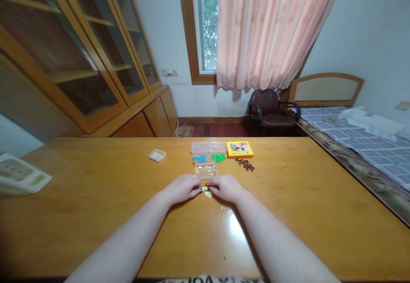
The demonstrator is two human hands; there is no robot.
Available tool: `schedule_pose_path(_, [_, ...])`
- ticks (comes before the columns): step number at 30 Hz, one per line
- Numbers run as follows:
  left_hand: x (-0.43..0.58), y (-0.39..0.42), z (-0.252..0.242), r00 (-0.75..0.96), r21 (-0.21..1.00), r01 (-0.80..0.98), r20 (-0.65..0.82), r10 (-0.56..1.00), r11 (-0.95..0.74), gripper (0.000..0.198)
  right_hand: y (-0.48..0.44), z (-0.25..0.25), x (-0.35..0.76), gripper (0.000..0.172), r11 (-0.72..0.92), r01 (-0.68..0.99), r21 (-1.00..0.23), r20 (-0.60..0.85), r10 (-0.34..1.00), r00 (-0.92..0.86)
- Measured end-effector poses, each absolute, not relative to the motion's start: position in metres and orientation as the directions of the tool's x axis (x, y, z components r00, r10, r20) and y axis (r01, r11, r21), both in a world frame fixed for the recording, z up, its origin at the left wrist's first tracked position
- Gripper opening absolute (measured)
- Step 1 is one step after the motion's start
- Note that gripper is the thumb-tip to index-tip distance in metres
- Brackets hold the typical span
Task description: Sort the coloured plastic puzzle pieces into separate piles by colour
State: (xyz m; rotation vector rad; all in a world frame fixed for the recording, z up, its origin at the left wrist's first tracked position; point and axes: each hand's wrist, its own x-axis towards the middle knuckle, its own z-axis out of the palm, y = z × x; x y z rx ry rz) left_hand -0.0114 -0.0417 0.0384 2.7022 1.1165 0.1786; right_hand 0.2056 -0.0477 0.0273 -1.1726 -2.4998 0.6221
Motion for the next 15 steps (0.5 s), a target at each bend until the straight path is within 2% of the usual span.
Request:
schedule_pose_path(6, [-0.0120,-0.0432,0.0409,0.696,0.275,0.678,0.060,0.716,-0.682,0.012,-0.0496,0.0304,0.2032,0.023,0.590,0.658,-0.469,0.084,0.771,-0.631])
schedule_pose_path(15, [-0.0105,-0.0422,0.0377,0.675,0.312,0.695,0.025,0.737,-0.648,0.007,-0.0507,0.0301,0.2028,0.022,0.591,0.655,-0.471,0.083,0.769,-0.634])
